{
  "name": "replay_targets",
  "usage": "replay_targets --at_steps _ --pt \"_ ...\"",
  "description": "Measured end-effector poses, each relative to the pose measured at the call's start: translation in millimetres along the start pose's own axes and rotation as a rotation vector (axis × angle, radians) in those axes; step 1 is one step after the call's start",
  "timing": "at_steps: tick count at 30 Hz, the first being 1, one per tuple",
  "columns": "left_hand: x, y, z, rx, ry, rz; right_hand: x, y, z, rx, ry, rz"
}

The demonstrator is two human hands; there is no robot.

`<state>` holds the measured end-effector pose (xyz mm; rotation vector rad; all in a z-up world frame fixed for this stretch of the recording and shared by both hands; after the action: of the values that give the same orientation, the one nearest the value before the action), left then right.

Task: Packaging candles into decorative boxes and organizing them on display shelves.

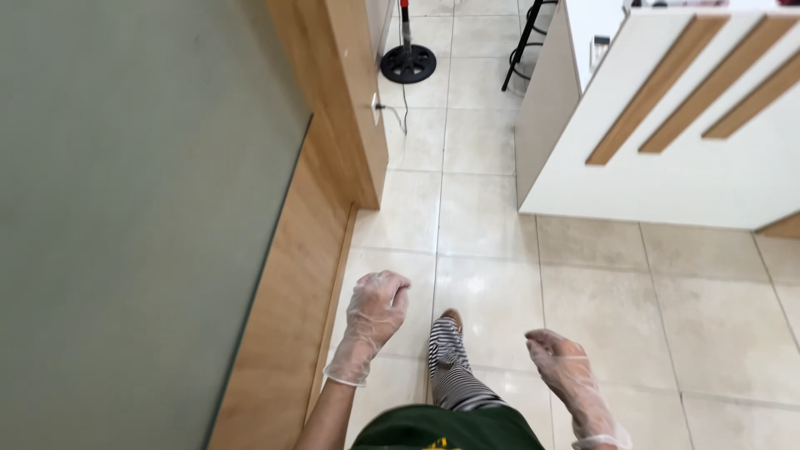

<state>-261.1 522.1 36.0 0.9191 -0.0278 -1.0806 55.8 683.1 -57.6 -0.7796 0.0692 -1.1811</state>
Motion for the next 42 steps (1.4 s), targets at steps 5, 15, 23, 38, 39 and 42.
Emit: replay_targets --at_steps 5,15,23,38,39,42 --pt "-164.4 -40.6 -50.4 -0.051 -0.148 0.209 -183.5 -122.1 88.4 0.092 -0.028 0.078" --pt "-440.2 -178.1 -143.4 -0.054 -0.047 0.488 -523.9 -283.6 141.3 0.178 -0.167 0.334" --pt "-771.0 -281.7 -241.6 -0.067 -0.178 0.502 -798.4 -340.7 223.2 0.285 -0.162 0.026" --pt "-1297.5 -305.0 -466.9 0.06 -0.432 0.511 -1310.6 -446.4 353.6 0.208 -0.179 0.086" --pt "-1328.2 -311.0 -479.1 0.062 -0.442 0.515 -1347.3 -457.1 367.0 0.208 -0.185 0.077" --pt "-1408.6 -333.1 -504.4 -0.031 -0.451 0.398 -1437.4 -509.3 402.7 0.29 -0.086 0.279"
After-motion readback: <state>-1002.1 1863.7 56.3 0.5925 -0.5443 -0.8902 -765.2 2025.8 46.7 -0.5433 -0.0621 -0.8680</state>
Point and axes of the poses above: each hand's wrist, its own x-axis away from the middle knuckle, its own z-axis out of the back of the hand, y = z × x, the point moved 3 cm from there along -x, towards the middle knuckle, and after that the axes turned 7 degrees about z, right-handed, at the moved point
